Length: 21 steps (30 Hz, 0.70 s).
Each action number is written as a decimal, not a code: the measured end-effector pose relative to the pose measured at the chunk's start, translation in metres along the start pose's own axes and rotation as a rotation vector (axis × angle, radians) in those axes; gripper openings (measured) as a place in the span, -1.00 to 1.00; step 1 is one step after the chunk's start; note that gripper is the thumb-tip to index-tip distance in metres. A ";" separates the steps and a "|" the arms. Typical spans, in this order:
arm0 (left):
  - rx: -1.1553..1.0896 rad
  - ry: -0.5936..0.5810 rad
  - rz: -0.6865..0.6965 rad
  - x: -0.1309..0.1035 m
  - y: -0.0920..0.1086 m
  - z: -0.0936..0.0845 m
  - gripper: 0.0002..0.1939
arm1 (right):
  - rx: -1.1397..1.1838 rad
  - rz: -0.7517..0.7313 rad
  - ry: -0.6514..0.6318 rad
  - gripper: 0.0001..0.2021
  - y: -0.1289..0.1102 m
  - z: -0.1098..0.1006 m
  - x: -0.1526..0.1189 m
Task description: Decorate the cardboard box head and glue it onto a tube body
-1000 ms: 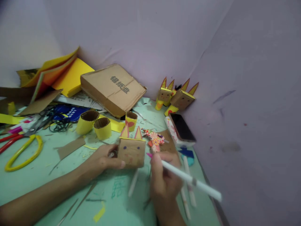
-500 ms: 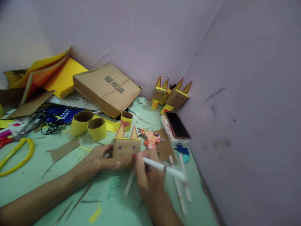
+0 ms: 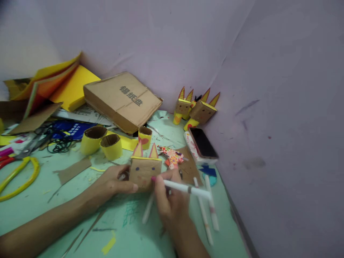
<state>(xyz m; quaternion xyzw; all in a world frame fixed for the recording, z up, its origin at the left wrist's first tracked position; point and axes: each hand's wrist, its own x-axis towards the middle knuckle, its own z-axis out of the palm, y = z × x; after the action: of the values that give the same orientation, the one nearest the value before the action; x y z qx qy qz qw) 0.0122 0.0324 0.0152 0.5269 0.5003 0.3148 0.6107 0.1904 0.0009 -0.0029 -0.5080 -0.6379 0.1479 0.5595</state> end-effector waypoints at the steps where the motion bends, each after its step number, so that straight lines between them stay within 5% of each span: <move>1: -0.017 -0.005 0.003 0.000 -0.001 0.000 -0.50 | 0.005 0.009 0.004 -0.80 0.000 0.000 0.000; 21: -0.014 -0.001 0.010 0.001 -0.004 0.000 -0.49 | 0.005 0.046 -0.007 -0.80 -0.001 0.001 0.000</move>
<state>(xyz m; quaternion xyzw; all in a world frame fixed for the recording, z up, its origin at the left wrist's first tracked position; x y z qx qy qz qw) 0.0118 0.0325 0.0114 0.5254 0.4950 0.3210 0.6131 0.1885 0.0007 -0.0027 -0.5208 -0.6277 0.1640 0.5549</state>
